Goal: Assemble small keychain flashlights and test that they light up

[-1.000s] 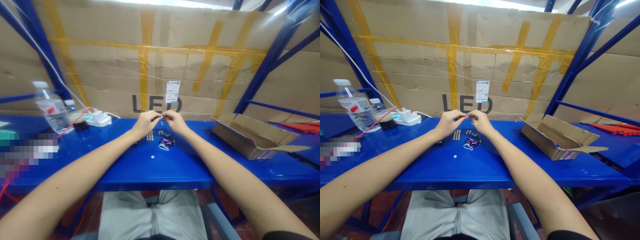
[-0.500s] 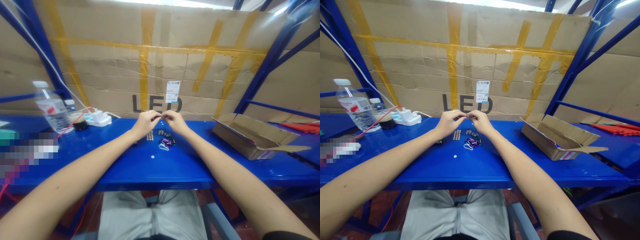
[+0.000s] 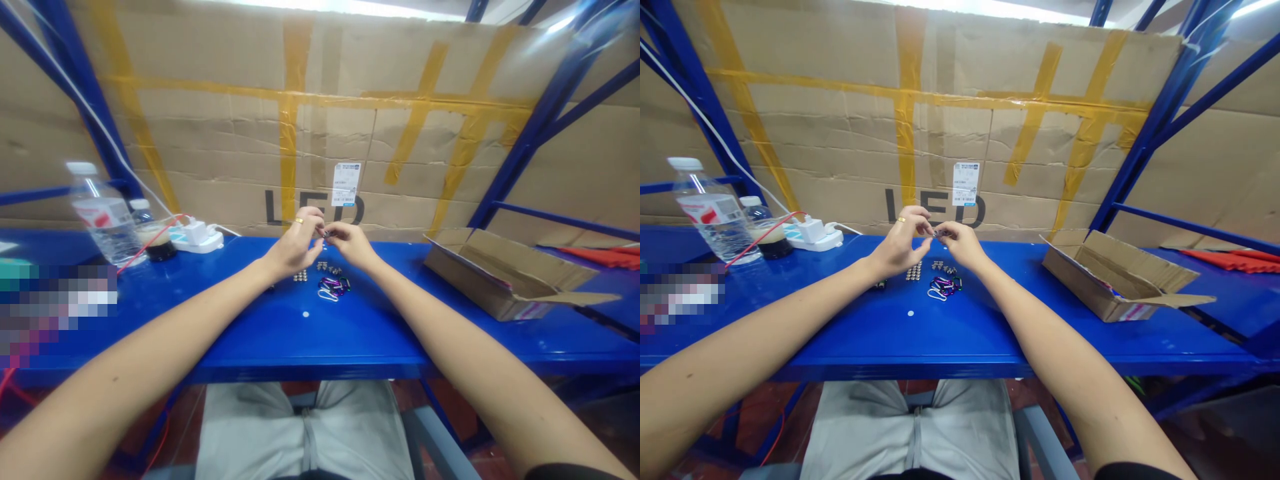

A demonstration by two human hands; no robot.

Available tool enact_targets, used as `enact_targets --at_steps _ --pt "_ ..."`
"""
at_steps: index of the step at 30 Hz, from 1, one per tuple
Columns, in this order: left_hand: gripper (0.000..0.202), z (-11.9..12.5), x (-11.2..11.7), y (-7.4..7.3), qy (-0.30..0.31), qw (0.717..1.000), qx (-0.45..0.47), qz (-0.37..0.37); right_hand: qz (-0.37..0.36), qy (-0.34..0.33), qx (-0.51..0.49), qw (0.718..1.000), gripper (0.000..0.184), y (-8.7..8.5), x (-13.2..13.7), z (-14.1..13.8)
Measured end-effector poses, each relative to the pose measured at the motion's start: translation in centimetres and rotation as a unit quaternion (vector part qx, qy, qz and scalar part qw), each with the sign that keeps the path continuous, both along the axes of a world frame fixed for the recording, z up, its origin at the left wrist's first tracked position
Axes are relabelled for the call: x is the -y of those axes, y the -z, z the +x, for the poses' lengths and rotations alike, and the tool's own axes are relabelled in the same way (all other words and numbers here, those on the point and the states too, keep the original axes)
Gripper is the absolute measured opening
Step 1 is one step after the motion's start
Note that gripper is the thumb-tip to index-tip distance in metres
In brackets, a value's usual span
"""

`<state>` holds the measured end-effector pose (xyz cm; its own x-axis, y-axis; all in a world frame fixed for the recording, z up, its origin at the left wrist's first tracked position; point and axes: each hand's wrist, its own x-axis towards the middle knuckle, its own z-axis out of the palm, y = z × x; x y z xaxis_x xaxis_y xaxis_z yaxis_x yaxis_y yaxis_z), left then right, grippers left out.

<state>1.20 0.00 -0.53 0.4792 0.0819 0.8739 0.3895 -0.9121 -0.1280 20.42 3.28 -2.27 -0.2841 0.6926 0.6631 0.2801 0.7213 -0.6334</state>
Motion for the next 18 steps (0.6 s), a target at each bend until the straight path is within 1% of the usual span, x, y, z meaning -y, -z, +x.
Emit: enact_targets --at_steps 3,9,14,18 --pt "0.029 0.0 -0.1 0.1 -0.003 0.999 -0.039 0.012 0.006 0.000 0.001 1.000 0.013 0.1 -0.1 0.0" --pt "0.028 0.1 -0.7 0.5 -0.038 0.995 -0.067 0.062 0.041 0.026 0.033 0.998 0.016 0.0 0.2 0.0" --pt "0.022 0.9 -0.7 0.7 -0.092 0.992 -0.077 0.029 0.072 0.049 0.067 0.994 0.017 -0.1 0.7 0.1" --pt "0.022 1.3 -0.8 0.8 -0.099 0.992 -0.082 0.000 0.073 0.049 0.092 0.992 0.018 0.1 0.8 -0.1"
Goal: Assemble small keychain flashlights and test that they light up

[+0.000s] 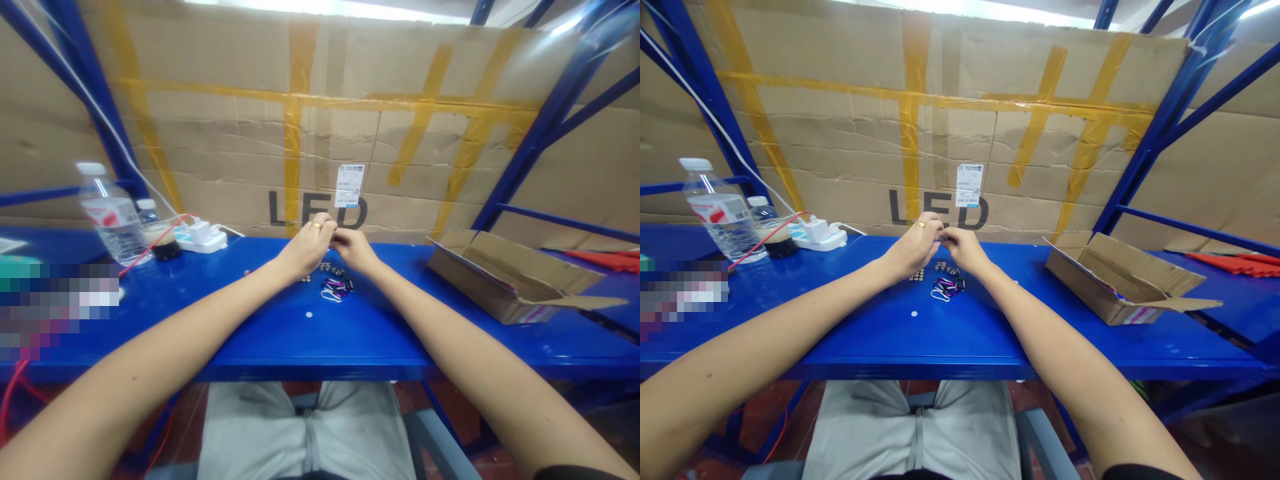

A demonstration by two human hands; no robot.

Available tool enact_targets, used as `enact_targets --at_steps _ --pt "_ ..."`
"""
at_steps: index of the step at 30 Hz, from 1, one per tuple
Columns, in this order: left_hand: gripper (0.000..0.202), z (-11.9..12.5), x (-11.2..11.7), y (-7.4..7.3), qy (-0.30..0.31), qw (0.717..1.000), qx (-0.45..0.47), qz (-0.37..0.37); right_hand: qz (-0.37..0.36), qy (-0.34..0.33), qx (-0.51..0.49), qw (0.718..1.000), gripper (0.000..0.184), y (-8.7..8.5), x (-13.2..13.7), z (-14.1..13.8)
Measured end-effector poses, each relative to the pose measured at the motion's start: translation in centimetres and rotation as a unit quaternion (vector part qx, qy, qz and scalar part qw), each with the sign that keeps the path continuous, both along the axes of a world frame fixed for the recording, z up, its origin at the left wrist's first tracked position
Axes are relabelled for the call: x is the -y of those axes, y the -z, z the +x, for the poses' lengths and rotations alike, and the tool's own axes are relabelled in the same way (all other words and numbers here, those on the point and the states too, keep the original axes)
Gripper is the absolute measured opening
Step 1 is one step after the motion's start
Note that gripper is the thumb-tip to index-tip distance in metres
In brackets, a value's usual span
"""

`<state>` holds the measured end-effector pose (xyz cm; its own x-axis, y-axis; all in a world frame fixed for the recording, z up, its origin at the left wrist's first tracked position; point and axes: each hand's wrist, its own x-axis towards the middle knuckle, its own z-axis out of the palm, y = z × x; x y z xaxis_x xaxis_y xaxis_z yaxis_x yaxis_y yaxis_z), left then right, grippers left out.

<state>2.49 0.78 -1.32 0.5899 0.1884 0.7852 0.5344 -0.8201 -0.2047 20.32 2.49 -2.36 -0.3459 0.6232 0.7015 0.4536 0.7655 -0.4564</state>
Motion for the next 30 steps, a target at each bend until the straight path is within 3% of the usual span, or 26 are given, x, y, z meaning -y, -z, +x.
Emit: enact_targets --at_steps 4,8,16,22,26,30 --pt "0.025 -0.4 -0.2 0.0 0.004 0.999 0.032 -0.002 -0.031 -0.018 -0.025 0.999 0.017 0.1 0.0 -0.4" --pt "0.022 -1.1 0.2 -0.2 -0.040 0.996 0.070 0.029 -0.070 -0.047 -0.079 0.993 0.014 0.0 -0.1 -0.4" --pt "0.017 -1.3 1.2 -0.9 -0.060 0.997 0.037 -0.015 -0.091 -0.071 -0.118 0.986 0.010 -0.3 -0.2 -0.4" --pt "0.021 -3.0 -0.9 -0.7 -0.133 0.976 0.015 -0.171 -0.195 -0.061 -0.161 0.966 0.017 -0.3 -0.4 0.0" --pt "0.022 -4.5 -3.3 0.6 -0.164 0.928 -0.040 -0.332 -0.299 0.013 -0.124 0.946 0.015 0.6 -1.0 0.8" --pt "0.021 -5.1 -4.3 1.5 -0.165 0.898 -0.045 -0.406 -0.336 0.048 -0.080 0.937 0.016 1.5 -1.5 1.3"
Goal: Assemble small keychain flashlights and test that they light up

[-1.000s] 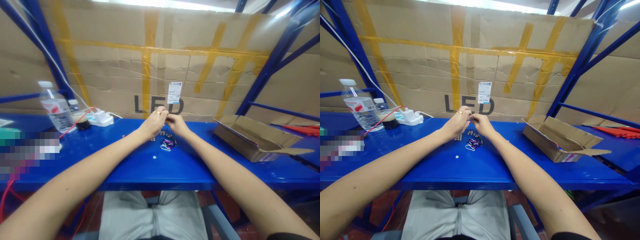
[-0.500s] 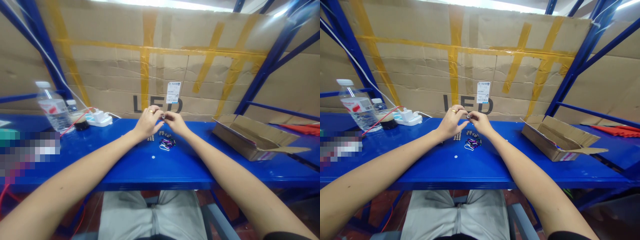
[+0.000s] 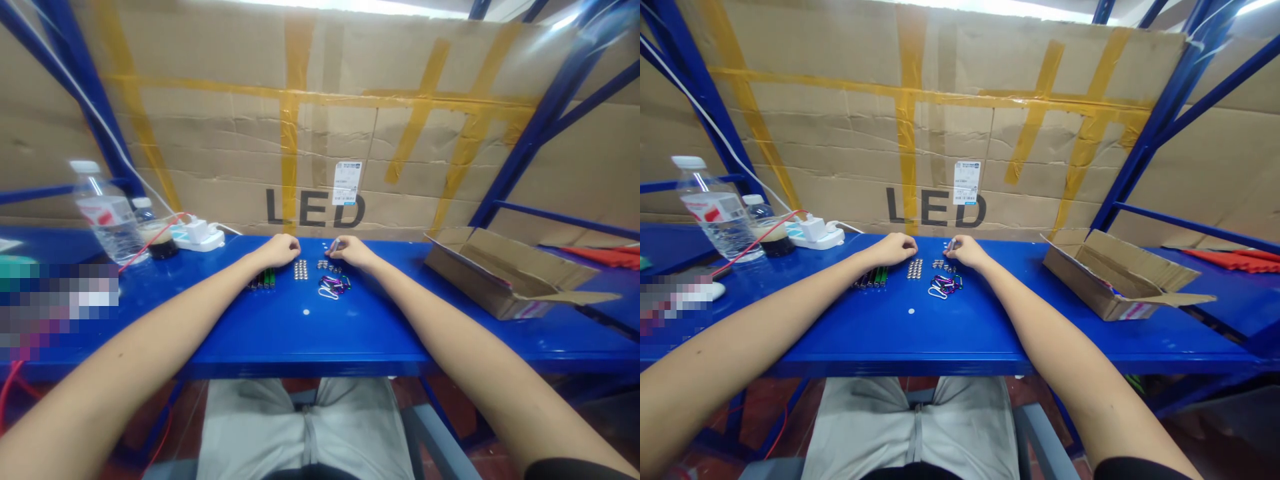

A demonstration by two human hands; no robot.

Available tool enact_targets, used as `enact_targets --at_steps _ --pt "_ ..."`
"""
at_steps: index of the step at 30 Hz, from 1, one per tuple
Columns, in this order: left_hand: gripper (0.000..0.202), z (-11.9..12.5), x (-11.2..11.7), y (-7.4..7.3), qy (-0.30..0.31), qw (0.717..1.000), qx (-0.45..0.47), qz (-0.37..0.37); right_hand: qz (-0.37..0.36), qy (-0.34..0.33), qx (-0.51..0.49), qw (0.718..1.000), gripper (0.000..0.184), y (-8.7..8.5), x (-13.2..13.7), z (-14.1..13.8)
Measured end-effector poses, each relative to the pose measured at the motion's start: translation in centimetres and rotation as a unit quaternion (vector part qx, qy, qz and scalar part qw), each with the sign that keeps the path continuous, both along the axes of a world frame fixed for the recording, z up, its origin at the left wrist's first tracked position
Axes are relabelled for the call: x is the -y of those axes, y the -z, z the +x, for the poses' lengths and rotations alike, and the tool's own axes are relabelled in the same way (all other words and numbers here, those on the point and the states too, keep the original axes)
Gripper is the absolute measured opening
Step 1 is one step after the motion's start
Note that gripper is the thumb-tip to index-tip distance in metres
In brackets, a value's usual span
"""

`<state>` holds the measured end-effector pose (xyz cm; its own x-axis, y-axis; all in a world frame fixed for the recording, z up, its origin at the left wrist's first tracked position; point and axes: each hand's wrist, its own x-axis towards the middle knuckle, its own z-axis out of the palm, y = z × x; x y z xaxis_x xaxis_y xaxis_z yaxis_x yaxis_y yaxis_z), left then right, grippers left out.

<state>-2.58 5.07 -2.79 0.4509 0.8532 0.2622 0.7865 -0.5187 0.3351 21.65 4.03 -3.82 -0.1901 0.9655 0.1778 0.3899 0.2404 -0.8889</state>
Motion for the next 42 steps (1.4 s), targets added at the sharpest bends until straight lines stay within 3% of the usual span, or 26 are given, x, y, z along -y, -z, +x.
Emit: enact_targets --at_steps 7,10,13,17,20,26,33,42 --pt "0.019 0.8 -0.4 0.7 -0.044 0.997 0.030 -0.060 0.024 -0.060 0.038 0.997 0.013 0.2 -0.4 0.1" --pt "0.014 0.1 -1.0 0.7 -0.091 0.994 0.021 -0.053 0.049 -0.050 0.048 0.996 0.016 0.3 -0.5 0.1" --pt "0.017 -1.3 -1.5 0.2 -0.107 0.993 0.014 -0.045 0.123 -0.022 0.097 0.987 0.023 0.1 -0.4 0.0" --pt "0.019 -2.2 -1.6 -0.2 -0.034 0.997 0.013 -0.071 0.247 -0.026 0.160 0.955 0.033 -0.2 0.0 -0.3" --pt "0.013 -1.8 -1.5 -0.1 -0.016 0.999 0.003 -0.052 0.281 -0.040 0.190 0.940 0.036 -0.4 0.4 -0.6" --pt "0.012 -1.1 -0.9 -0.3 -0.020 0.998 0.008 -0.054 0.292 -0.053 0.217 0.930 0.037 -0.4 0.8 -0.8" --pt "0.018 -1.4 -0.5 -1.0 0.037 0.998 -0.045 -0.038 0.293 -0.051 0.209 0.932 0.035 -0.4 0.7 -0.7" --pt "0.014 -1.1 0.1 -0.8 0.103 0.994 -0.044 0.009 0.291 -0.052 0.209 0.932 0.035 -0.4 0.7 -0.8"
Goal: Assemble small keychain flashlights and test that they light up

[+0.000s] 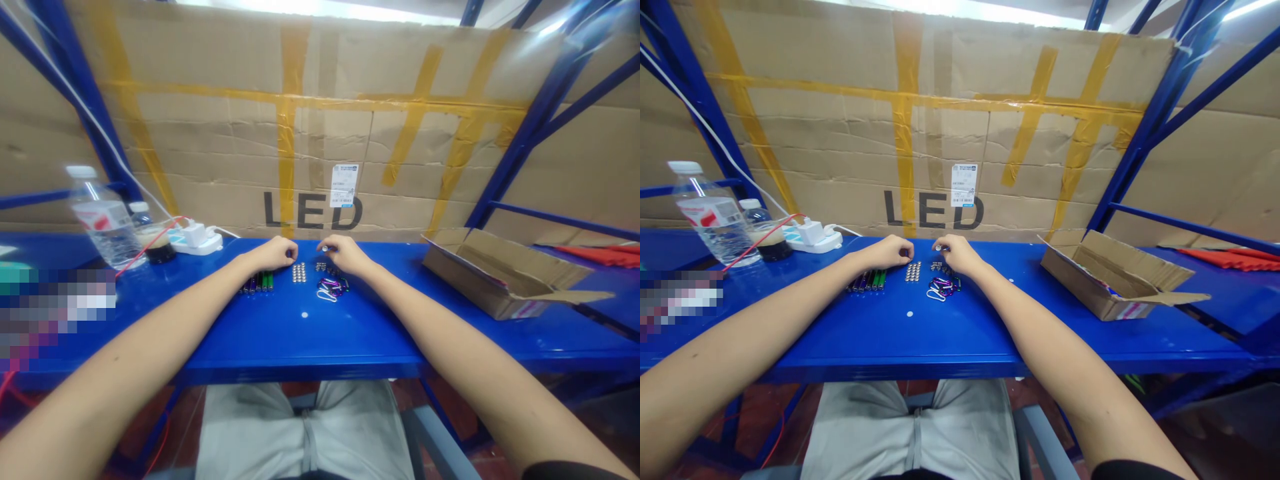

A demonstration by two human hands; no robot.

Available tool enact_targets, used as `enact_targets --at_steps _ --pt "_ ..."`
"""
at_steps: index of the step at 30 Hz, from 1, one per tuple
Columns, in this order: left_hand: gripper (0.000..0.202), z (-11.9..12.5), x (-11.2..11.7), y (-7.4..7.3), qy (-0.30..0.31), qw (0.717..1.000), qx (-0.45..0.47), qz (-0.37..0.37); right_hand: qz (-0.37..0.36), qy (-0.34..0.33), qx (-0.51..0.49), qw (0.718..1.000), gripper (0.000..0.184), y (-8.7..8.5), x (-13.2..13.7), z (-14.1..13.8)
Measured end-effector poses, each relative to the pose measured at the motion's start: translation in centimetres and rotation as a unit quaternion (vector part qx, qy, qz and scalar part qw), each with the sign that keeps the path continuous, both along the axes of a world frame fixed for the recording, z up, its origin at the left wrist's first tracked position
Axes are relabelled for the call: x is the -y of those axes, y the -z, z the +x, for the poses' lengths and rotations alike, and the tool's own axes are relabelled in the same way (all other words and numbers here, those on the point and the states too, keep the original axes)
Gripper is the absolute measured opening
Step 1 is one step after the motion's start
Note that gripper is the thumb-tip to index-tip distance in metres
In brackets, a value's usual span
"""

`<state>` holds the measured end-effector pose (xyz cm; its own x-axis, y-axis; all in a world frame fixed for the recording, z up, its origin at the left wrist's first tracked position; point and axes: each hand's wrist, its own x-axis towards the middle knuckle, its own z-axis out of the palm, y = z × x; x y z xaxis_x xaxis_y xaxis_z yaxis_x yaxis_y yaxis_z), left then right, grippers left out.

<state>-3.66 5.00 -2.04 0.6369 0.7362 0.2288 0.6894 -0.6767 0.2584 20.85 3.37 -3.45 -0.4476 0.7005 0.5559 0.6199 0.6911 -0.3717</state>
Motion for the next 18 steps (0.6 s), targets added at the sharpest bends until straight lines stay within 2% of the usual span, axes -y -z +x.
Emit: enact_targets --at_steps 5,11,14,18 --pt "0.020 1.4 1.3 -0.5 0.037 0.988 0.085 0.127 0.002 0.006 -0.002 1.000 0.037 0.0 0.0 0.0" --pt "0.022 3.9 3.3 -0.6 0.092 0.955 0.098 0.263 0.007 0.007 0.001 1.000 0.031 0.1 0.0 -0.3" --pt "0.021 4.3 3.5 -0.3 0.094 0.947 0.084 0.297 0.007 -0.003 -0.012 1.000 0.029 0.2 0.1 -0.6" --pt "0.022 4.1 3.3 -0.1 0.101 0.945 0.068 0.302 0.010 -0.010 -0.025 1.000 0.027 0.3 0.1 -0.9"
